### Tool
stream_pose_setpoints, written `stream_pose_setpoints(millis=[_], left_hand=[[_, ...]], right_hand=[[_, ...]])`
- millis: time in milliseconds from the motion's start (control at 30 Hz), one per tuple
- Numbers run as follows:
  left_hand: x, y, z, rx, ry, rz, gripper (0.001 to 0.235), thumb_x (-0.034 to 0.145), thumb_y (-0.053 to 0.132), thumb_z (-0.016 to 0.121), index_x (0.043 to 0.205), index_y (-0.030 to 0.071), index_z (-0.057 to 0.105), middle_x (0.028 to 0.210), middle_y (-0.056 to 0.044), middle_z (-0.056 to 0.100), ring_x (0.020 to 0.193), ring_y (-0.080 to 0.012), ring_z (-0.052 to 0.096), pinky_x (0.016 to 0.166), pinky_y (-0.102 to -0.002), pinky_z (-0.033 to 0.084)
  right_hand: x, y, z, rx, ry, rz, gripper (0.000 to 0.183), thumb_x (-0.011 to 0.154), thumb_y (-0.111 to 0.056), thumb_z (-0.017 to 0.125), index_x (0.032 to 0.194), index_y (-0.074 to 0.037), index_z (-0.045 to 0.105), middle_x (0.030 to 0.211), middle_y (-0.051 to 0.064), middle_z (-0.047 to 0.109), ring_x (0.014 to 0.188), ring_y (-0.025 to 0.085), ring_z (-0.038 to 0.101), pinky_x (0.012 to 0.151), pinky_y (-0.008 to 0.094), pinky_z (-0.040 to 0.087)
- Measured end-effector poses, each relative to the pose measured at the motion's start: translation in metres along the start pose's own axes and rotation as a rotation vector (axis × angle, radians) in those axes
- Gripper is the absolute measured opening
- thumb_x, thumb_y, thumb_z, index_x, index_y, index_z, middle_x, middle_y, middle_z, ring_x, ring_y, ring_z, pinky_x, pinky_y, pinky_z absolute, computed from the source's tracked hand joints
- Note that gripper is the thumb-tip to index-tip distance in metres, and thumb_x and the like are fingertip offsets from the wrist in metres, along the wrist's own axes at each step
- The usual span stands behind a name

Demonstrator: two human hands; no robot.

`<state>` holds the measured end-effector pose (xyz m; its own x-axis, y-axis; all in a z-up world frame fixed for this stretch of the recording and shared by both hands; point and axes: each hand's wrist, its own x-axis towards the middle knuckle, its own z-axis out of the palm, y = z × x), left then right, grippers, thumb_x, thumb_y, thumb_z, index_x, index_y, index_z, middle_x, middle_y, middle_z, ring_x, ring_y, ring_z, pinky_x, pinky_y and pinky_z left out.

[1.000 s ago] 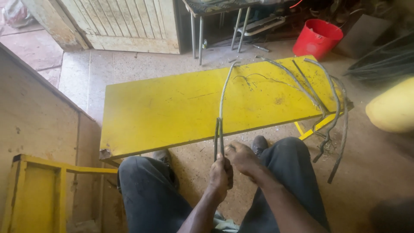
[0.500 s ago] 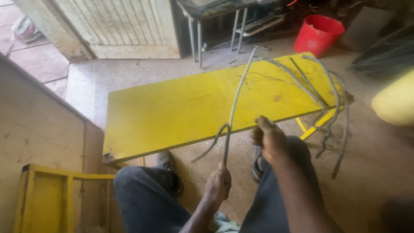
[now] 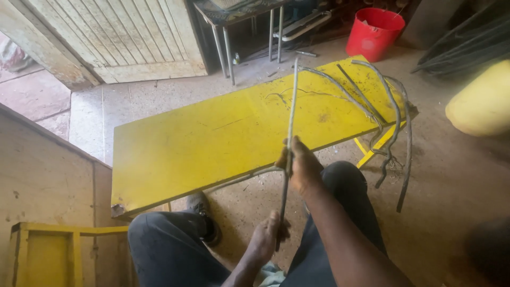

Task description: Stripping insulation and cutting thick wire into segments using a hand tool on a yellow metal table.

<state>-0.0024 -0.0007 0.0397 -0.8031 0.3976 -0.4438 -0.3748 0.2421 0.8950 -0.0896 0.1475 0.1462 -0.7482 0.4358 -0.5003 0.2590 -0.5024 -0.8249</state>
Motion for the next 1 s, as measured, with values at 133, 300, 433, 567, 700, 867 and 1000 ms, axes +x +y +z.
stream_pose_setpoints(millis=[133,300,433,567,700,867,1000], left_hand=[[-0.015,0.067,-0.019,-0.346,0.057,-0.101,0.080,0.103,0.059,0.010,0.134,0.007,0.062,0.122,-0.024,0.076,0.115,-0.0345,0.072,0.105,-0.047,0.056],[-0.003,0.057,-0.034,-0.523,0.112,-0.164,0.092,0.102,0.063,0.007,0.160,0.005,0.049,0.141,-0.035,0.070,0.128,-0.0439,0.070,0.108,-0.050,0.057],[0.019,0.027,-0.051,-0.408,0.259,-0.233,0.084,0.104,0.059,0.014,0.153,0.003,0.054,0.138,-0.032,0.071,0.126,-0.0430,0.070,0.106,-0.049,0.058],[0.043,-0.001,-0.060,-0.289,0.379,-0.310,0.077,0.106,0.055,0.020,0.147,0.002,0.059,0.135,-0.030,0.072,0.124,-0.0421,0.071,0.104,-0.049,0.058],[0.062,-0.043,-0.052,-0.219,0.449,-0.369,0.072,0.108,0.052,0.024,0.142,0.001,0.063,0.133,-0.028,0.073,0.123,-0.0416,0.071,0.103,-0.049,0.059],[0.093,-0.084,-0.061,-0.069,0.609,-0.470,0.064,0.111,0.047,0.032,0.133,-0.001,0.069,0.129,-0.025,0.074,0.120,-0.0404,0.072,0.100,-0.048,0.059],[0.133,-0.101,-0.063,-0.026,0.684,-0.568,0.060,0.113,0.044,0.036,0.129,-0.002,0.072,0.127,-0.023,0.075,0.119,-0.0398,0.073,0.098,-0.048,0.059]], right_hand=[[-0.018,0.049,0.005,-0.433,-0.228,-0.178,0.031,0.115,-0.037,0.046,0.106,-0.013,0.063,0.076,-0.001,0.061,0.062,0.014,0.061,0.057,0.026,0.060],[-0.046,0.118,0.019,-0.563,-0.305,-0.231,0.025,0.107,-0.042,0.064,0.108,-0.018,0.074,0.072,0.009,0.072,0.071,0.021,0.075,0.074,0.036,0.061],[-0.047,0.130,0.026,-0.680,-0.365,-0.204,0.040,0.101,-0.056,0.070,0.096,-0.017,0.069,0.070,0.011,0.072,0.073,0.026,0.077,0.073,0.039,0.060],[-0.047,0.151,0.026,-0.628,-0.357,-0.059,0.042,0.106,-0.052,0.064,0.093,-0.012,0.068,0.063,0.007,0.071,0.058,0.017,0.072,0.055,0.030,0.060],[-0.044,0.190,0.021,-0.708,-0.232,-0.143,0.050,0.102,-0.059,0.066,0.101,-0.009,0.074,0.095,0.018,0.079,0.101,0.035,0.079,0.086,0.048,0.062],[-0.082,0.163,0.034,-0.686,-0.239,-0.112,0.040,0.104,-0.049,0.054,0.102,-0.014,0.074,0.101,0.007,0.083,0.098,0.024,0.081,0.086,0.038,0.065],[-0.085,0.142,0.028,-0.572,-0.269,-0.035,0.030,0.107,-0.036,0.055,0.110,-0.012,0.073,0.103,0.008,0.084,0.097,0.023,0.083,0.084,0.034,0.072]])
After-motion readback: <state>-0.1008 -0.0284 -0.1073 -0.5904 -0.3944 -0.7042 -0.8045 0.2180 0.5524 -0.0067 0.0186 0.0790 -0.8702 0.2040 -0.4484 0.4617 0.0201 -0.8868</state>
